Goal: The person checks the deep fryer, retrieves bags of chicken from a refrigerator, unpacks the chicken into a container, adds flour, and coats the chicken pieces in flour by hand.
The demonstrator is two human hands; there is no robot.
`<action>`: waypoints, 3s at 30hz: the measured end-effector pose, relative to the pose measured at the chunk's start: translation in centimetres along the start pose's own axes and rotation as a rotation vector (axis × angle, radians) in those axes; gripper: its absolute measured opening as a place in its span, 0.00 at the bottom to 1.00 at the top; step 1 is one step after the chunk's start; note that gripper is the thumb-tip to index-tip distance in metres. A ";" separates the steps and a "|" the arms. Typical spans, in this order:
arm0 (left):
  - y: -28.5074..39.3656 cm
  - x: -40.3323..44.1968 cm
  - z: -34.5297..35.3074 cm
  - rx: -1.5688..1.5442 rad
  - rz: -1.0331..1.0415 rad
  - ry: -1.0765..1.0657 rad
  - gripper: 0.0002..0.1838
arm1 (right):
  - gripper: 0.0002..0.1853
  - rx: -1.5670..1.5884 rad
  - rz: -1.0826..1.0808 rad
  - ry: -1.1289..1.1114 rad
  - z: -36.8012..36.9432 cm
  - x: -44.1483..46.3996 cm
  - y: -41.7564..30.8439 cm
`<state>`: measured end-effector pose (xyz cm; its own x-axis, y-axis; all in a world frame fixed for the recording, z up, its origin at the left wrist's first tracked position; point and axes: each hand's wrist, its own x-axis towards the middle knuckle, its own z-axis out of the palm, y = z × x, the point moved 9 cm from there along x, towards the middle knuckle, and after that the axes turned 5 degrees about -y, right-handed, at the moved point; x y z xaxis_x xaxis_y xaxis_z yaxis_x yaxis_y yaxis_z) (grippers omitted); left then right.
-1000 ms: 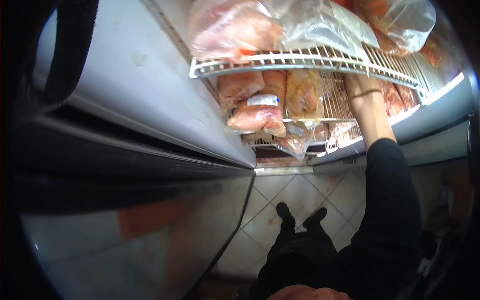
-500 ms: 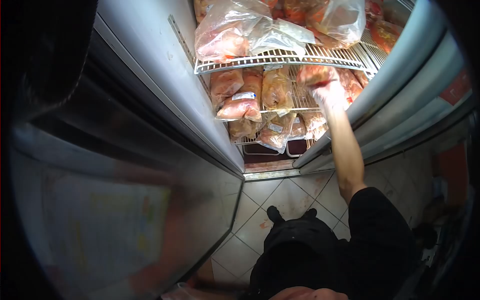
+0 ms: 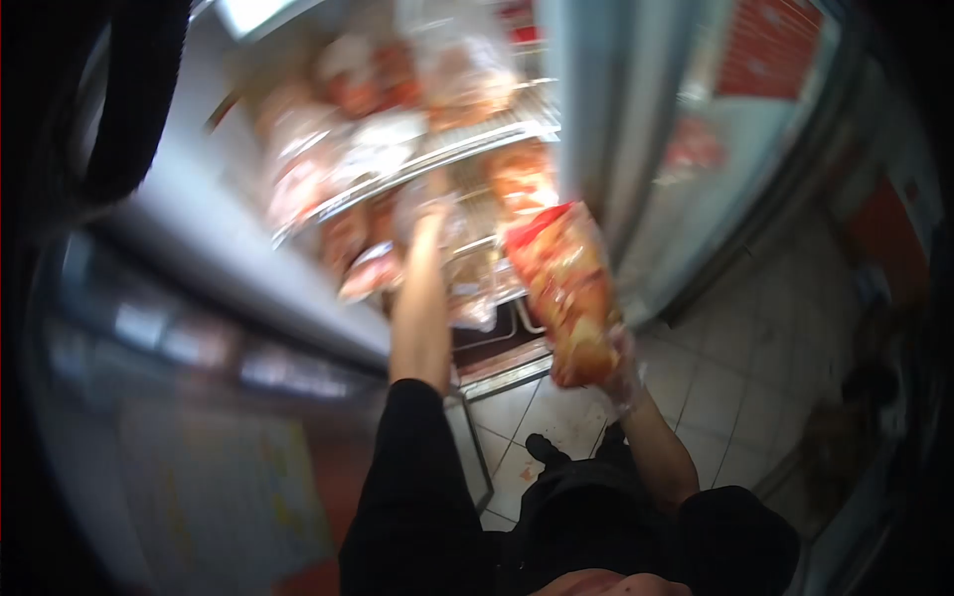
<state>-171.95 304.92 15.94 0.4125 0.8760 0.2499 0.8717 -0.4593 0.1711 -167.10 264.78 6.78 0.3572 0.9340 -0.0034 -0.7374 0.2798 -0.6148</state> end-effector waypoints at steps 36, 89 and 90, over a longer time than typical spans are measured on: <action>68.1 -56.0 20.1 -2.525 0.338 -1.141 0.11 | 0.30 0.333 -1.127 0.788 -61.6 -67.1 -48.5; 244.1 -127.3 28.6 -1.414 -0.031 -2.500 0.33 | 0.18 -0.031 -1.568 1.347 -137.6 -159.5 -170.0; 244.8 -131.0 28.1 -1.382 -0.098 -2.601 0.34 | 0.17 -0.150 -1.568 1.345 -145.9 -166.8 -171.5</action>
<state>-5.16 81.86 -1.73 0.5374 -0.8218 -0.1891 0.8223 0.4610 0.3335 -16.57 28.57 -2.26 0.6526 -0.7547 0.0673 0.5595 0.4201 -0.7145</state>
